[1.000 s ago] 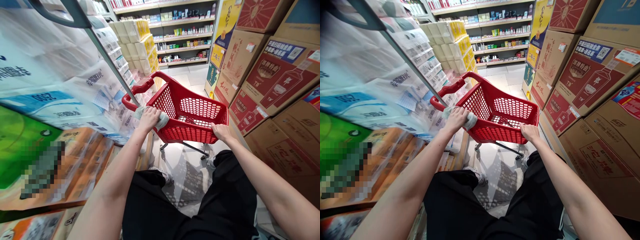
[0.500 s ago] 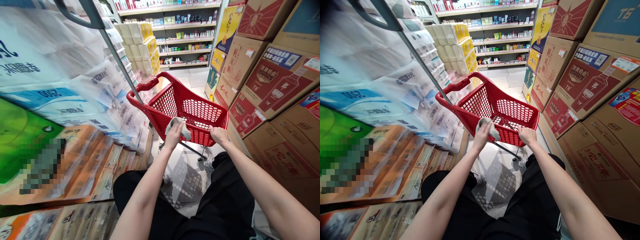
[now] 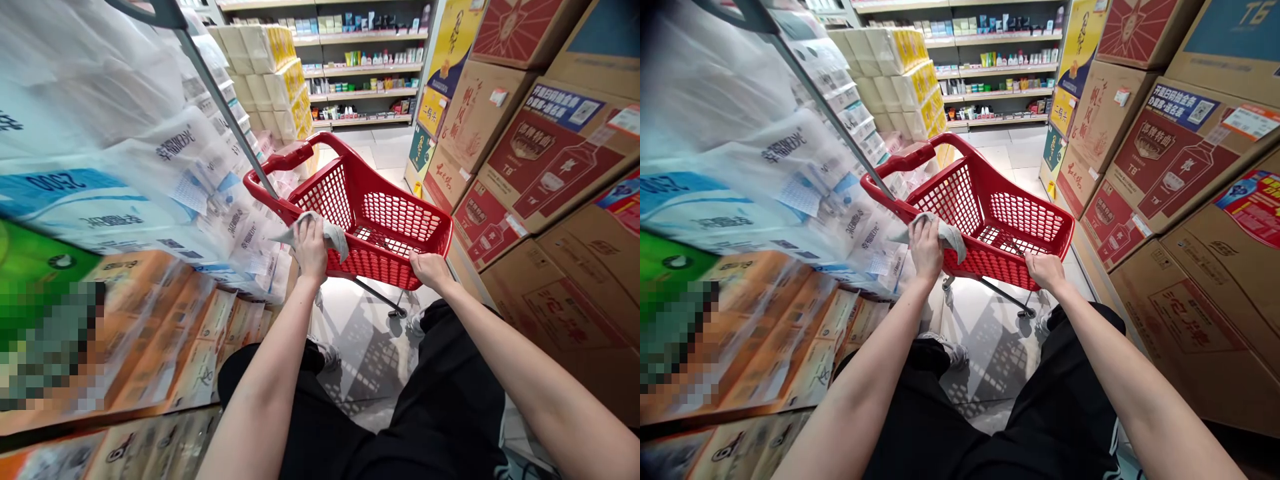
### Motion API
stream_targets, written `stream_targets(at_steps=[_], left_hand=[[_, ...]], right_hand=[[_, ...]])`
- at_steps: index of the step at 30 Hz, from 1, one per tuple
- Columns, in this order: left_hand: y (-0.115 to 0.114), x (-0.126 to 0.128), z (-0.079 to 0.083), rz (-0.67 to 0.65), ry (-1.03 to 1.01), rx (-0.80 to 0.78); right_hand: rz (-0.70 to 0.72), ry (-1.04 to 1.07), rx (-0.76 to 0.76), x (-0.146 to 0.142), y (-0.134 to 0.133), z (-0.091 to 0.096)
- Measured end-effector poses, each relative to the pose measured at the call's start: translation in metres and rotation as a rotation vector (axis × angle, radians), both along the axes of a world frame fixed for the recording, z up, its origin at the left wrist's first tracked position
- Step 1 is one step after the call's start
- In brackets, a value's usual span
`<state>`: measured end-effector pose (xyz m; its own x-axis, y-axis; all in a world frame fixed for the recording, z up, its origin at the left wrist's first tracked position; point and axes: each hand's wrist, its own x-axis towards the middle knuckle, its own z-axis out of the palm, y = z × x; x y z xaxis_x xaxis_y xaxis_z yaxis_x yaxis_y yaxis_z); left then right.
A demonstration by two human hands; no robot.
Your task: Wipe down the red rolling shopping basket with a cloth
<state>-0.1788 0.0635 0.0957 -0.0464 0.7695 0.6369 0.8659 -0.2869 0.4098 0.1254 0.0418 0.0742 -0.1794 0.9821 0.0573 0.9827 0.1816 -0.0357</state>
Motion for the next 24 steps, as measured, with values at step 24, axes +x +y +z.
stream_targets(at_steps=[24], left_hand=[[-0.047, 0.092, -0.050, -0.170, 0.302, -0.064]], right_hand=[[0.048, 0.031, 0.101, -0.006, 0.002, -0.007]])
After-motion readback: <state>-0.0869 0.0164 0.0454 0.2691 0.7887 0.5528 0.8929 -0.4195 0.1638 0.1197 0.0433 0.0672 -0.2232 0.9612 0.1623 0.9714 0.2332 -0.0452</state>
